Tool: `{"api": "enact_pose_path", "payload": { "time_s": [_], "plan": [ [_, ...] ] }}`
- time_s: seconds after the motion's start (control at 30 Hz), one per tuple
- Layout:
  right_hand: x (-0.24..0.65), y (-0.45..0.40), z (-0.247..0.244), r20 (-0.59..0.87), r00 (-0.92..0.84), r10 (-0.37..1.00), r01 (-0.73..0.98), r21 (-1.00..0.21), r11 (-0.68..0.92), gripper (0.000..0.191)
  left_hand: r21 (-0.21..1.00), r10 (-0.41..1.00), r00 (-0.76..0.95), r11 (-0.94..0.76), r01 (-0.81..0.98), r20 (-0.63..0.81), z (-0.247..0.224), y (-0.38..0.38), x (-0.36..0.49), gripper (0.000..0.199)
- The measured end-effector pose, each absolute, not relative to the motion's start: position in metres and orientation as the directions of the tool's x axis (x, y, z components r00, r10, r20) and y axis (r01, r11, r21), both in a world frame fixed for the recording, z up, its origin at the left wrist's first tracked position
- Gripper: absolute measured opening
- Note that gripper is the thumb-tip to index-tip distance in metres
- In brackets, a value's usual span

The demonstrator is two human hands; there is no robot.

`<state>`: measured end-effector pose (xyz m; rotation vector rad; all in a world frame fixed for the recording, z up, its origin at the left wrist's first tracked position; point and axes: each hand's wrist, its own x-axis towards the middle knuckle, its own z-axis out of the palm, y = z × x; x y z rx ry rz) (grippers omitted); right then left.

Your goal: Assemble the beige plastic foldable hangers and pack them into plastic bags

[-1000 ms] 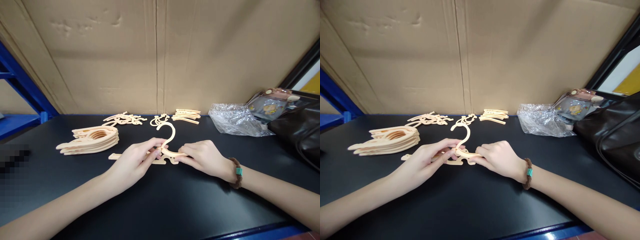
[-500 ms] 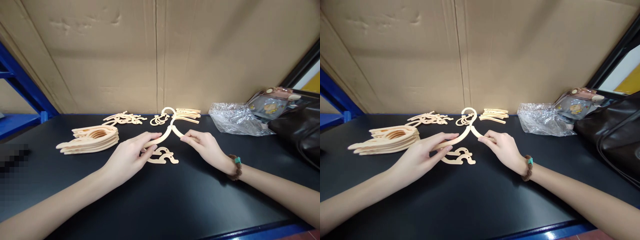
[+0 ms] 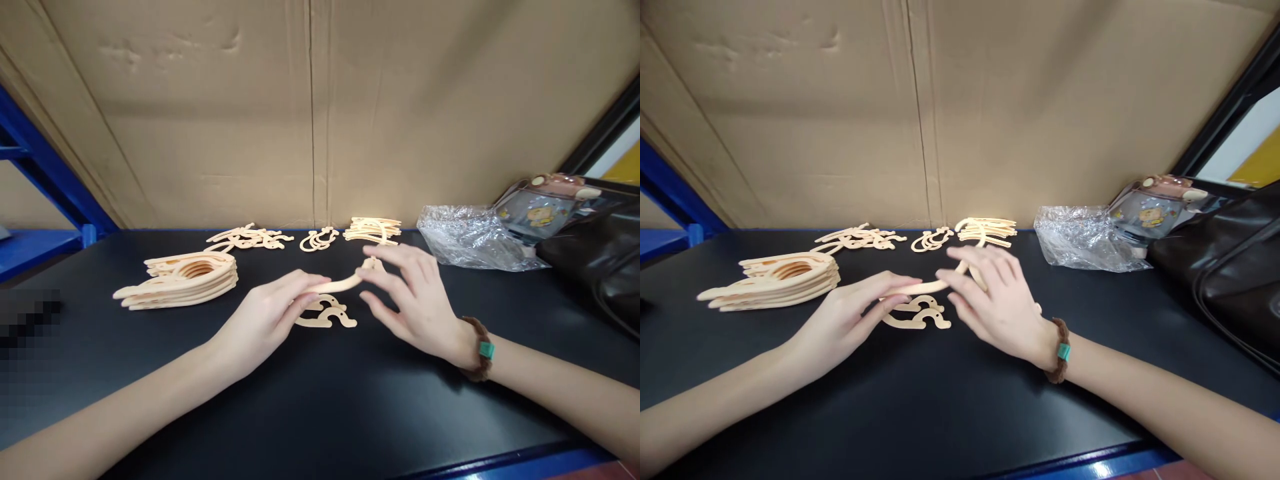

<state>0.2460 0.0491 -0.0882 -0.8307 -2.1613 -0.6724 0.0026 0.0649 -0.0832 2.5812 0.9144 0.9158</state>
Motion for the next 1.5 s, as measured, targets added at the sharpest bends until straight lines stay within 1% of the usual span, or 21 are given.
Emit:
{"api": "enact_pose_path", "payload": {
  "time_s": [0.1, 0.17, 0.2, 0.27, 0.37, 0.4, 0.53, 0.6, 0.67, 0.73, 0.8, 0.87, 0.93, 1.03, 1.17, 1.27, 1.33, 1.4, 1.5],
  "plan": [
    [0.242, 0.043, -0.088, 0.674, -0.685, 0.275, 0.612, 0.329, 0.719, 0.031, 0.390, 0.561, 0.707, -0.822, 0.416, 0.430, -0.082, 0.056, 0.006, 0.021],
    [0.241, 0.043, -0.089, 0.627, -0.735, 0.257, 0.563, 0.354, 0.747, 0.030, 0.371, 0.540, 0.739, -0.834, 0.408, 0.402, -0.081, 0.051, 0.008, 0.017],
    [0.240, 0.043, -0.089, 0.613, -0.747, 0.258, 0.545, 0.343, 0.765, 0.028, 0.369, 0.540, 0.744, -0.834, 0.411, 0.392, -0.081, 0.050, 0.008, 0.017],
    [0.241, 0.045, -0.090, 0.594, -0.752, 0.284, 0.528, 0.287, 0.799, 0.025, 0.380, 0.545, 0.751, -0.828, 0.412, 0.373, -0.081, 0.049, 0.009, 0.017],
    [0.243, 0.047, -0.091, 0.562, -0.745, 0.360, 0.533, 0.177, 0.827, 0.026, 0.385, 0.576, 0.743, -0.807, 0.449, 0.342, -0.081, 0.052, 0.008, 0.020],
    [0.243, 0.048, -0.091, 0.559, -0.734, 0.385, 0.543, 0.144, 0.827, 0.026, 0.365, 0.593, 0.728, -0.799, 0.479, 0.343, -0.081, 0.054, 0.007, 0.025],
    [0.246, 0.050, -0.092, 0.609, -0.651, 0.453, 0.598, 0.043, 0.801, 0.025, 0.255, 0.670, 0.645, -0.739, 0.623, 0.367, -0.081, 0.060, 0.003, 0.054],
    [0.246, 0.051, -0.093, 0.635, -0.607, 0.478, 0.624, 0.008, 0.781, 0.025, 0.239, 0.700, 0.615, -0.708, 0.665, 0.363, -0.082, 0.061, 0.002, 0.063],
    [0.247, 0.052, -0.093, 0.646, -0.572, 0.505, 0.640, -0.034, 0.768, 0.026, 0.231, 0.709, 0.598, -0.696, 0.680, 0.374, -0.084, 0.061, 0.002, 0.068],
    [0.247, 0.053, -0.093, 0.641, -0.546, 0.539, 0.646, -0.087, 0.759, 0.024, 0.198, 0.697, 0.610, -0.704, 0.682, 0.377, -0.085, 0.060, 0.004, 0.061],
    [0.246, 0.052, -0.092, 0.621, -0.541, 0.568, 0.646, -0.126, 0.753, 0.023, 0.150, 0.675, 0.653, -0.726, 0.672, 0.343, -0.084, 0.060, 0.006, 0.041],
    [0.247, 0.051, -0.091, 0.603, -0.547, 0.581, 0.648, -0.135, 0.750, 0.023, 0.102, 0.644, 0.707, -0.756, 0.647, 0.292, -0.083, 0.060, 0.007, 0.022],
    [0.247, 0.051, -0.091, 0.596, -0.556, 0.579, 0.648, -0.126, 0.752, 0.024, 0.052, 0.609, 0.750, -0.784, 0.618, 0.257, -0.082, 0.060, 0.008, 0.012],
    [0.248, 0.051, -0.091, 0.578, -0.563, 0.591, 0.646, -0.138, 0.750, 0.023, -0.053, 0.561, 0.791, -0.807, 0.588, 0.245, -0.080, 0.061, 0.009, 0.019],
    [0.248, 0.053, -0.093, 0.537, -0.567, 0.625, 0.632, -0.204, 0.748, 0.016, -0.160, 0.543, 0.802, -0.794, 0.587, 0.247, -0.081, 0.061, 0.009, 0.024],
    [0.248, 0.055, -0.095, 0.529, -0.558, 0.639, 0.614, -0.255, 0.747, 0.010, -0.166, 0.544, 0.794, -0.787, 0.595, 0.270, -0.081, 0.062, 0.007, 0.023],
    [0.248, 0.056, -0.096, 0.540, -0.538, 0.647, 0.617, -0.270, 0.739, 0.009, -0.150, 0.556, 0.786, -0.782, 0.605, 0.270, -0.080, 0.063, 0.006, 0.028],
    [0.249, 0.056, -0.097, 0.551, -0.531, 0.644, 0.625, -0.259, 0.736, 0.010, -0.145, 0.580, 0.773, -0.768, 0.624, 0.257, -0.081, 0.065, 0.004, 0.032],
    [0.249, 0.056, -0.098, 0.541, -0.552, 0.635, 0.635, -0.220, 0.740, 0.019, -0.165, 0.614, 0.754, -0.739, 0.653, 0.234, -0.083, 0.068, 0.002, 0.031]
  ]
}}
